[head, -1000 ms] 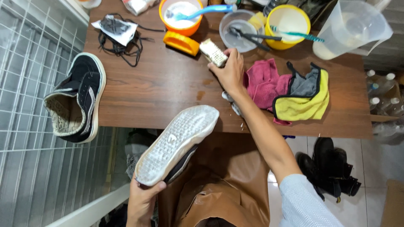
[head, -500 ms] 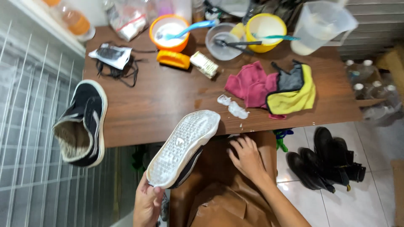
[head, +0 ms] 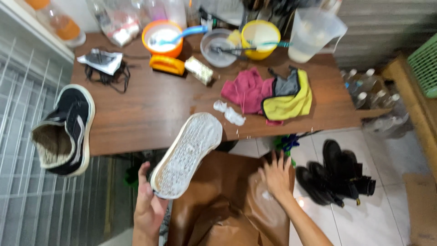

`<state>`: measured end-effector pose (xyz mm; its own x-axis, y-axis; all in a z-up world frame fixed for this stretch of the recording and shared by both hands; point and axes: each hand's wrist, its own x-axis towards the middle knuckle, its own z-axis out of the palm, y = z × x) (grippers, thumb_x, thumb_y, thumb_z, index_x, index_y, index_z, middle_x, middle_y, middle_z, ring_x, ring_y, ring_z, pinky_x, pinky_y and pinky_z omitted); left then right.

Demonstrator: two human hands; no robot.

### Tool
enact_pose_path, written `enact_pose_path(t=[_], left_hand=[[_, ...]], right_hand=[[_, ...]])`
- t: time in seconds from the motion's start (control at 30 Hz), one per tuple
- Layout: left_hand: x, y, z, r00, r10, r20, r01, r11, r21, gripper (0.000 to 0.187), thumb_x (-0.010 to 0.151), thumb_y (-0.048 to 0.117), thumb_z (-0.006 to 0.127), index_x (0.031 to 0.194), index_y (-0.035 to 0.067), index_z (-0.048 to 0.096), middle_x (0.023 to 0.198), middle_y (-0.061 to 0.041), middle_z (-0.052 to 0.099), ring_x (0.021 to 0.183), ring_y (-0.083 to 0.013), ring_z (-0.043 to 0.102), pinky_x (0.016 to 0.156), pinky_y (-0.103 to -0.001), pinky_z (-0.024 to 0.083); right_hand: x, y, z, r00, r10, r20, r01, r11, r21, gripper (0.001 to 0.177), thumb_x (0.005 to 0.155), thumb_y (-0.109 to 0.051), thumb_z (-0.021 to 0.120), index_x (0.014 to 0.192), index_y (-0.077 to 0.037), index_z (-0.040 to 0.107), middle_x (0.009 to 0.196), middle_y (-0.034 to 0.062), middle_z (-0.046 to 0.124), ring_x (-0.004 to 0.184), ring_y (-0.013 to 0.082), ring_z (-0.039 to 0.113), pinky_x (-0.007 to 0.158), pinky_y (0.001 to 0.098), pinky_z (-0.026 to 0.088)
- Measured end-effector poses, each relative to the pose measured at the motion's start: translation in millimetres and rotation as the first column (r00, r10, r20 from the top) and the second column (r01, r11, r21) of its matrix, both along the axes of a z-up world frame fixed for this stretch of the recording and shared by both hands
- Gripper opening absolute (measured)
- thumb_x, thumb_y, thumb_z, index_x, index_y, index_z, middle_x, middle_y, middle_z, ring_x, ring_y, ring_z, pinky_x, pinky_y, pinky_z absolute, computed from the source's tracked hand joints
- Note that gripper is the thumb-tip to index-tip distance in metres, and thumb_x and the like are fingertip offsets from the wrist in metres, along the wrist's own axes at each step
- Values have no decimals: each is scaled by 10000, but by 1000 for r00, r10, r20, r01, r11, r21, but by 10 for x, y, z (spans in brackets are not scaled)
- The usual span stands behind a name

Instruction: The person scrubs the sole of a black sneaker with a brush, rinses it under water, and then wipes the sole with a cloth. The person continues to scrub the sole with a smaller brush, focusing on the edges and grooves.

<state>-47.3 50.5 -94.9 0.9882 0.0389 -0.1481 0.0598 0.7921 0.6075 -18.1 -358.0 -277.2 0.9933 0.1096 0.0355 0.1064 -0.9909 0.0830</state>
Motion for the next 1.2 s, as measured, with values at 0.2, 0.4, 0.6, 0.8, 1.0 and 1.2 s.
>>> enact_pose_path(t=[0.2, 0.4, 0.6, 0.8, 1.0, 1.2], left_hand=[[194, -173, 452, 990, -47, 135, 58, 995, -78, 893, 891, 185, 884, 1558, 171, 290, 1516, -242, 460, 1370, -366, 476, 1111, -534, 436], [386, -111, 559, 983, -28, 183, 56, 987, -149, 837, 1041, 168, 764, 1647, 114, 188, 1558, -271, 434, 1435, -418, 412, 1150, -590, 337], [38, 188, 13, 993, 37, -114, -70, 951, -301, 664, 999, 272, 845, 1483, -37, 512, 1505, -256, 512, 1351, -431, 477, 1103, -600, 370], [90, 152, 171, 995, -78, -66, 47, 925, -376, 700, 1044, 310, 841, 1493, -50, 443, 1492, -272, 487, 1347, -419, 479, 1120, -574, 384], [109, 60, 371, 987, -160, 4, 147, 899, -413, 698, 1135, 255, 885, 1527, -52, 397, 1538, -290, 427, 1403, -433, 433, 1172, -531, 353], [-43, 52, 123, 975, -223, 17, 193, 801, -566, 627, 1219, 190, 847, 1564, 12, 355, 1621, -205, 349, 1501, -332, 337, 1251, -474, 270]], right_hand=[[1059, 594, -730, 999, 36, -11, -36, 999, -4, 457, 976, -394, 492, 1319, -128, 634, 1206, 182, 669, 1178, 441, 584, 1016, 702, 349], [1747, 1285, -1550, 914, 235, -330, -15, 834, 552, 514, 904, -161, 564, 1405, -78, 488, 1401, 243, 559, 1189, 484, 564, 903, 575, 502], [1402, 1741, -1963, 800, 240, -549, 200, 757, 622, 506, 928, -225, 568, 1417, -111, 507, 1404, 191, 573, 1225, 395, 552, 965, 501, 458], [1312, 1968, -1974, 691, 187, -698, 429, 670, 605, 500, 953, -290, 571, 1429, -145, 526, 1407, 139, 586, 1261, 307, 539, 1027, 427, 414], [1387, 2185, -1903, 567, 136, -812, 657, 519, 546, 497, 977, -354, 574, 1441, -179, 544, 1409, 86, 599, 1297, 218, 526, 1090, 353, 369], [1276, 1583, -1525, 449, 91, -889, 844, 282, 455, 497, 1002, -419, 576, 1453, -213, 563, 1412, 33, 612, 1333, 130, 512, 1152, 280, 323]])
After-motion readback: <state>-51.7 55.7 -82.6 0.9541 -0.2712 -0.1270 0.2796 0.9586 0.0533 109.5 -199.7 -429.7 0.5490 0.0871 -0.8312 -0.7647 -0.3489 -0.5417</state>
